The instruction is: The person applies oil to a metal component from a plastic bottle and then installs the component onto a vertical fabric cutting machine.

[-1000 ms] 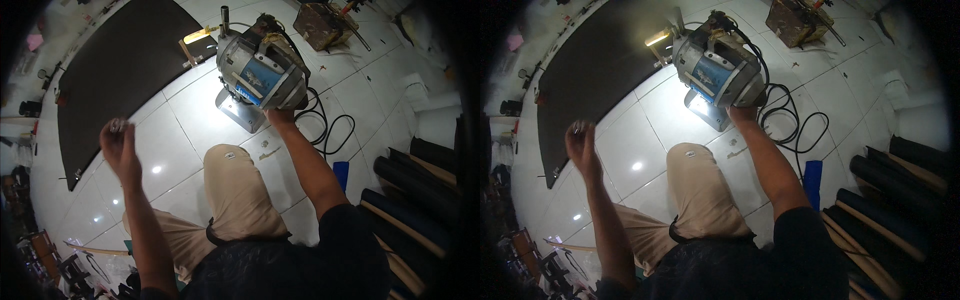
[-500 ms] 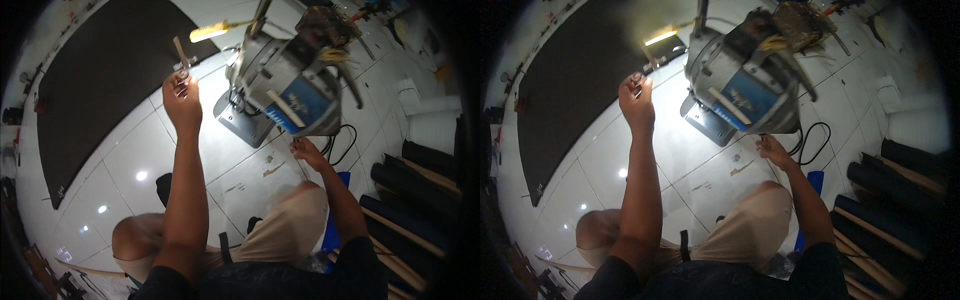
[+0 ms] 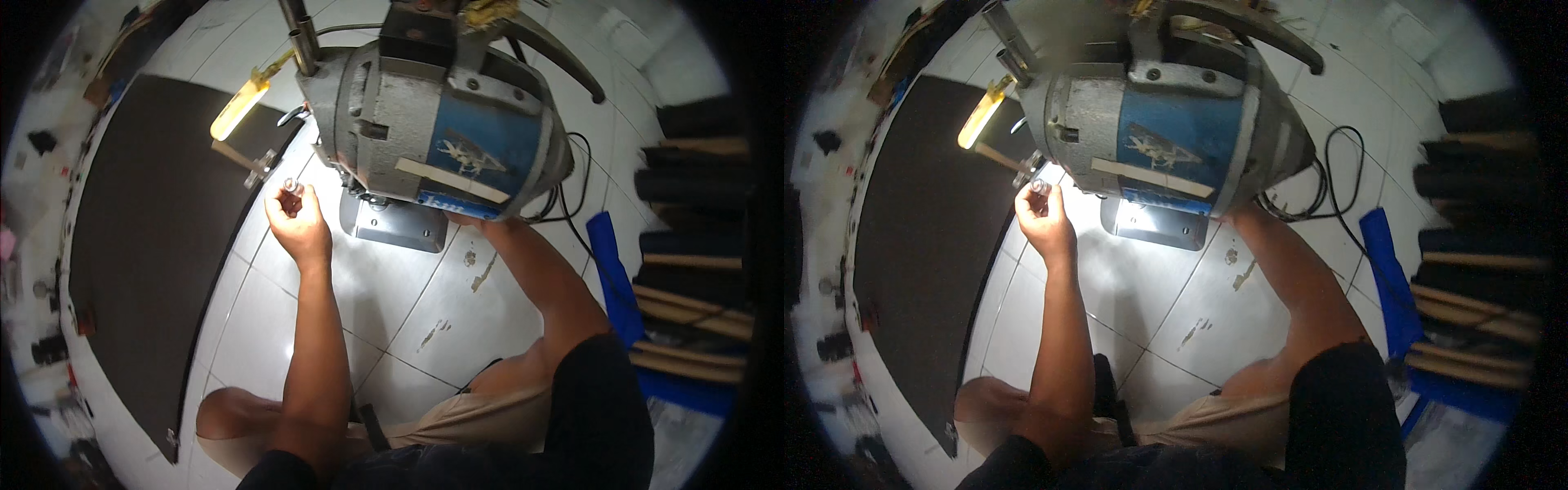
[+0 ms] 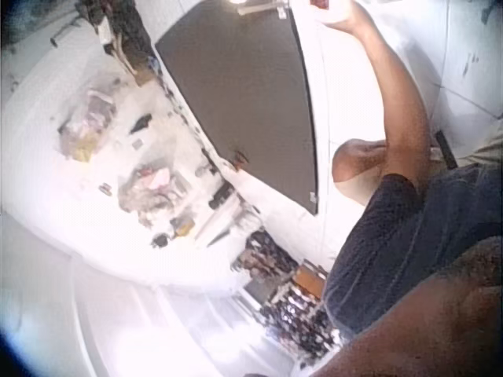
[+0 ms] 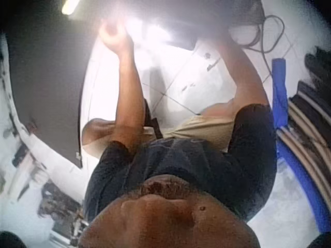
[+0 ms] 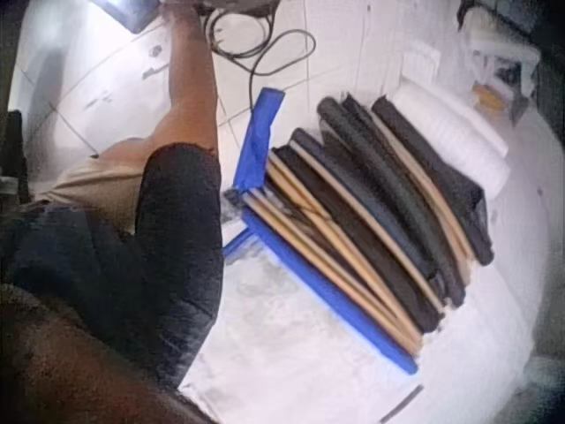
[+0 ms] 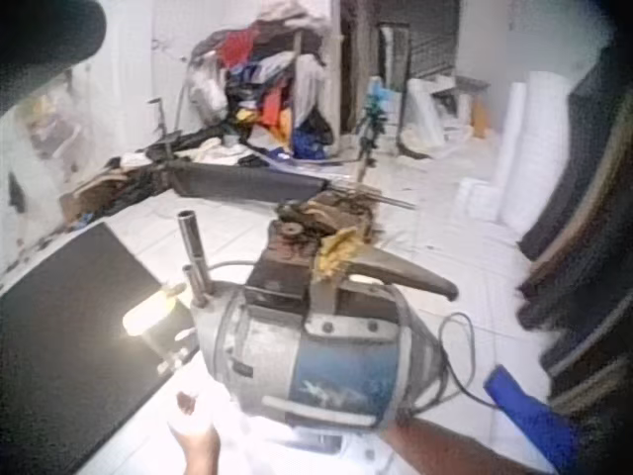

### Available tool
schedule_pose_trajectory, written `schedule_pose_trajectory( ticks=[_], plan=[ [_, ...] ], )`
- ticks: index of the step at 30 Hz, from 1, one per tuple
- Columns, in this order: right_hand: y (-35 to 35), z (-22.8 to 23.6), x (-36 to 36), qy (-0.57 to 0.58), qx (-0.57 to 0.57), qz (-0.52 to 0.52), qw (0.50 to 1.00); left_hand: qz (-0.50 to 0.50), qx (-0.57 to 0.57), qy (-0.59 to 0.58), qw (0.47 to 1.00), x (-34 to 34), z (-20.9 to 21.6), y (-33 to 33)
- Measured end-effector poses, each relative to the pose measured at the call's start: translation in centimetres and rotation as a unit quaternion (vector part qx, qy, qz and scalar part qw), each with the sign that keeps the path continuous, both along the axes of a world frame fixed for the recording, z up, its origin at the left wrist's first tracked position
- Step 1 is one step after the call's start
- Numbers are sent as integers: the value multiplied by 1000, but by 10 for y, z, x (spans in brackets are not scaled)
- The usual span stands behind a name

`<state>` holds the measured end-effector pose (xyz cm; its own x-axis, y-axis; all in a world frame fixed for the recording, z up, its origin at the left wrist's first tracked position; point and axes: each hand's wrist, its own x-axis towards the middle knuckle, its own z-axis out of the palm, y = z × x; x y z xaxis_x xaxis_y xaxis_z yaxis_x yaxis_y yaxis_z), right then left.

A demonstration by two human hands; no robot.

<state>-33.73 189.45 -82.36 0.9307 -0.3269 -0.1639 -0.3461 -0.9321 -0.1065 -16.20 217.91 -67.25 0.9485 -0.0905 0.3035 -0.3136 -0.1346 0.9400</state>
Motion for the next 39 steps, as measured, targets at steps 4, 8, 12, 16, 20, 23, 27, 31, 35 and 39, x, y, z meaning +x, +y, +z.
schedule_pose_trajectory(
  ticks=[4, 8, 12, 16, 20, 23, 27, 31, 35, 39],
  plan=[
    [-3, 5, -4, 55, -34, -59, 996, -37, 10, 8, 999, -21, -9, 3],
    [-19, 32, -57, 146, -91, -116, 978, -106, 16, -5, 994, -41, -19, 15],
    [-13, 74, -93, 314, -157, -115, 929, -157, 21, -9, 987, -55, -19, 19],
    [5, 99, -89, 379, -131, -72, 913, -193, -27, 14, 981, -57, -18, 8],
    [3, 114, -99, 297, 16, -160, 941, -232, -12, 12, 972, -67, -12, -4],
    [-3, 113, -112, 239, 38, -162, 957, -232, -24, 23, 972, -70, -8, -9],
    [-6, 110, -120, 241, 55, -177, 953, -217, -44, 26, 975, -70, -5, -15],
    [2, 115, -111, 234, 77, -187, 951, -213, -47, 12, 976, -69, -3, -14],
    [3, 119, -105, 232, 88, -191, 950, -203, -66, 27, 977, -67, 2, -15],
    [11, 130, -92, 232, 84, -183, 952, -206, -76, 55, 974, -61, 12, -11]
  ],
)
